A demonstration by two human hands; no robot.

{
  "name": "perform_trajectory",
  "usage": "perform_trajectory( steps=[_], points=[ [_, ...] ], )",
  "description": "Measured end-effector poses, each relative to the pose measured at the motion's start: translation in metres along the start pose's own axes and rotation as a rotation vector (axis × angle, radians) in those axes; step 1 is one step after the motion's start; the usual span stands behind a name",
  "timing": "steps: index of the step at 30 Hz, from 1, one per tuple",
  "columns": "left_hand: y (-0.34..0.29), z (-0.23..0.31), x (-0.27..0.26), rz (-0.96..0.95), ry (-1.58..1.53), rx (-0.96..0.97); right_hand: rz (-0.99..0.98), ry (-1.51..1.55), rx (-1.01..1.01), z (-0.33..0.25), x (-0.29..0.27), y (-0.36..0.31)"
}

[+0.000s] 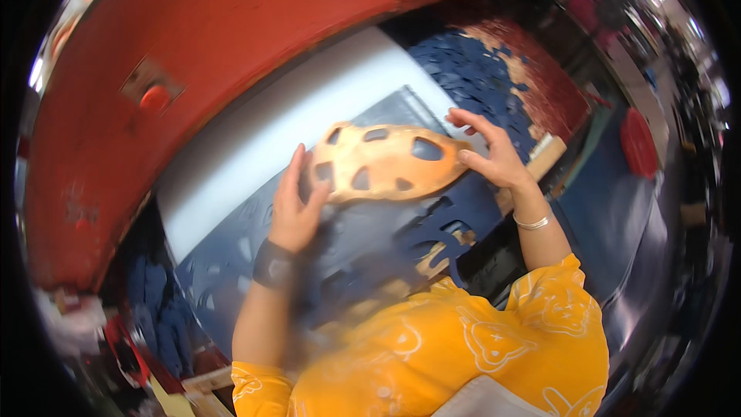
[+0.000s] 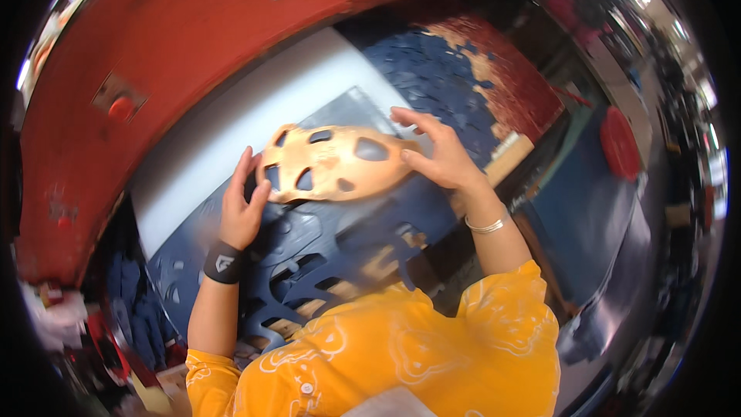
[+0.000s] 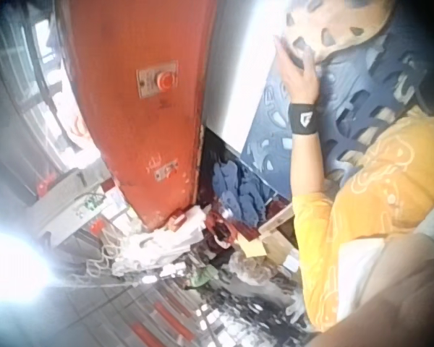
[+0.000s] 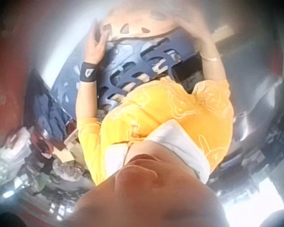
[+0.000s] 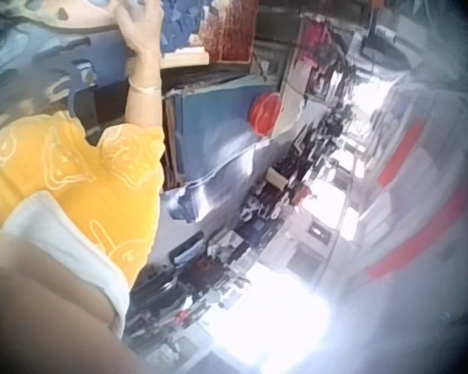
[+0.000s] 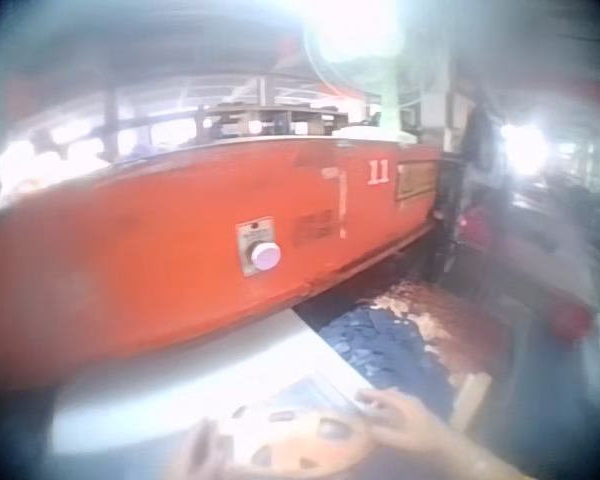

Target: The person repeatedly rubs a wooden tool against a dark blue sheet on a red machine, then removes cut-out shapes and stacks them. The person also places some cut-out shapes into a plastic bag.

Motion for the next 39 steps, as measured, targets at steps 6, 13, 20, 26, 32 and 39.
perform_trajectory(
  steps=[6, 13, 20, 26, 32, 39],
  points=[
    [0.038, -0.026, 0.028, -0.047, -0.017, -0.063, -0.037, -0.07, 0.036, 0.035, -0.015, -0.046],
    [0.036, -0.033, 0.019, -0.049, -0.068, -0.079, 0.057, -0.225, -0.022, 0.044, 0.003, -0.052],
    [0.035, -0.017, 0.022, 0.017, 0.056, -0.07, 0.114, -0.267, -0.065, 0.048, 0.007, -0.053],
    [0.035, -0.015, 0.023, 0.05, 0.101, -0.036, 0.109, -0.236, -0.032, 0.048, 0.009, -0.051],
    [0.037, -0.025, 0.021, 0.062, 0.042, -0.038, 0.137, -0.262, -0.07, 0.051, 0.012, -0.051],
    [0.036, -0.049, 0.02, 0.145, -0.078, -0.117, 0.192, -0.301, -0.128, 0.05, 0.013, -0.049]
  ],
)
Point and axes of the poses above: each hand's wrist, its own y-axis towards the middle knuckle, its own x-axis out of the palm, z = x × y, the point moved 6 cm from there along y, towards the middle knuckle, and after that the axes turned 4 degrees about z, right-handed, at the moved point
